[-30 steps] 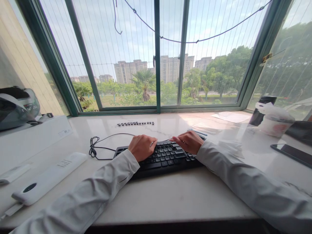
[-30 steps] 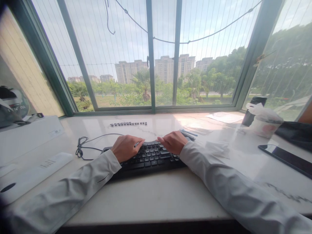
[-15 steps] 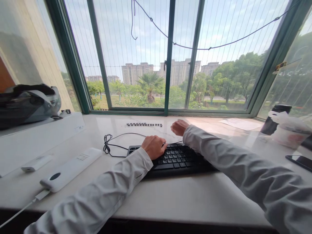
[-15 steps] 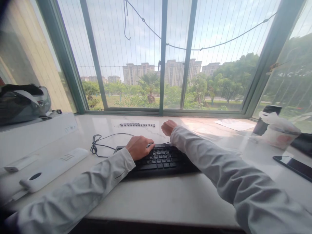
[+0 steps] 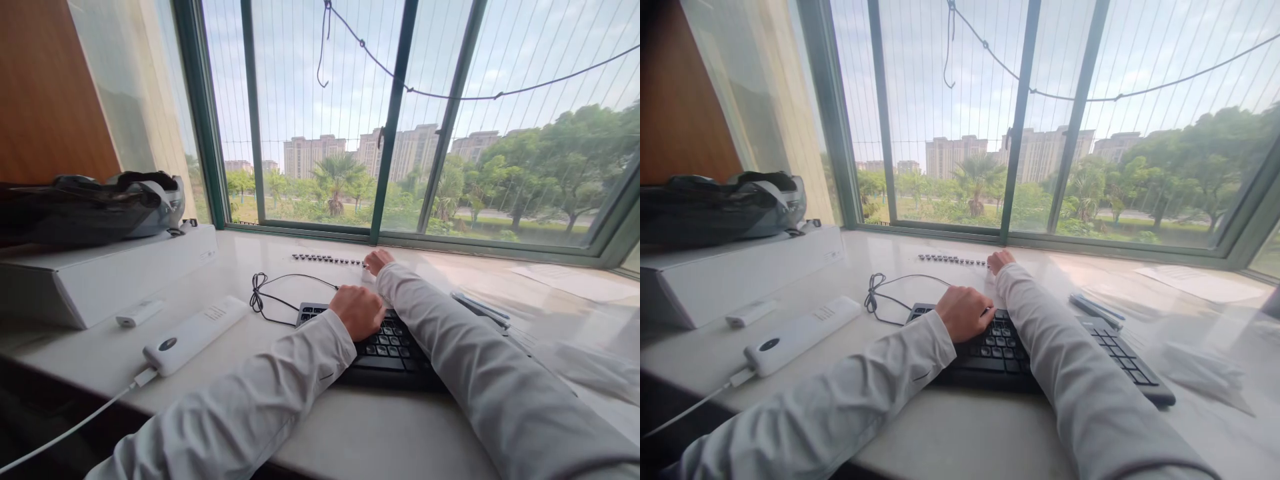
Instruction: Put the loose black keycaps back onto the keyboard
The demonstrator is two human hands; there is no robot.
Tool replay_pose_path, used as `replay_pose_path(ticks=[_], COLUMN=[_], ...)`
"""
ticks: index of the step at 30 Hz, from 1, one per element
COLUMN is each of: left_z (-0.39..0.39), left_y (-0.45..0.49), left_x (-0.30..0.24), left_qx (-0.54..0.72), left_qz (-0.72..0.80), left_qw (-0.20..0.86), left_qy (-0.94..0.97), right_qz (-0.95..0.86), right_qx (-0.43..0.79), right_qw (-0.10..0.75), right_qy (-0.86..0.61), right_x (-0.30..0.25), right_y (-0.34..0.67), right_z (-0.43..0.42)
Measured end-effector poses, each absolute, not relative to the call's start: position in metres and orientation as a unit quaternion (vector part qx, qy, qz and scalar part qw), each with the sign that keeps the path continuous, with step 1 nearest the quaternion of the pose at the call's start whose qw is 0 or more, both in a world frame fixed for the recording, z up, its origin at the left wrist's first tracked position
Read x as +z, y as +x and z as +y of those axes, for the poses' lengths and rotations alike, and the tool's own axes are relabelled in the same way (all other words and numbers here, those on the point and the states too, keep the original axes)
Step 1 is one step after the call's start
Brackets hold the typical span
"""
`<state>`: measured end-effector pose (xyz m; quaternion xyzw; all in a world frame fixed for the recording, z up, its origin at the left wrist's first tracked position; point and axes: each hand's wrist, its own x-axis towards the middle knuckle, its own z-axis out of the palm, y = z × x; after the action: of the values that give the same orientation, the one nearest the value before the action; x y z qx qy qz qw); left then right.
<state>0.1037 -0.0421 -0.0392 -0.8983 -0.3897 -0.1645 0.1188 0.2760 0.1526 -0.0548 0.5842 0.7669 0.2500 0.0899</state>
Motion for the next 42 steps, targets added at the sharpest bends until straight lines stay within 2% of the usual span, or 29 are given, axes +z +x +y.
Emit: replay_pose_path(ticks=[9,19,24,30,35,42], left_z=[-0.046,-0.048,-0.047,-0.044,-0.051,-0.057], left_y=[0.103,0.104,0.104,0.105,0.108,0.114], left_x=[-0.033,-0.032,-0.034,-0.038,-0.036,-0.037], left_qx=[-0.175,-0.186,-0.199,-0.202,-0.231,-0.233], left_qz=[-0.388,-0.391,-0.383,-0.384,-0.370,-0.368], left_qw=[0.110,0.116,0.121,0.119,0.109,0.089], left_qy=[-0.898,-0.894,-0.894,-0.893,-0.893,-0.896], right_qz=[0.796,0.810,0.827,0.807,0.827,0.858], right_qx=[0.288,0.321,0.263,0.129,0.039,-0.010], right_qw=[0.051,-0.021,-0.140,-0.222,-0.211,-0.193], right_qy=[0.529,0.491,0.476,0.532,0.519,0.476], right_x=[-0.060,-0.009,-0.013,-0.028,-0.032,-0.036], right_y=[0.272,0.294,0.324,0.364,0.375,0.363], right_z=[0.153,0.073,-0.003,-0.059,-0.075,-0.085])
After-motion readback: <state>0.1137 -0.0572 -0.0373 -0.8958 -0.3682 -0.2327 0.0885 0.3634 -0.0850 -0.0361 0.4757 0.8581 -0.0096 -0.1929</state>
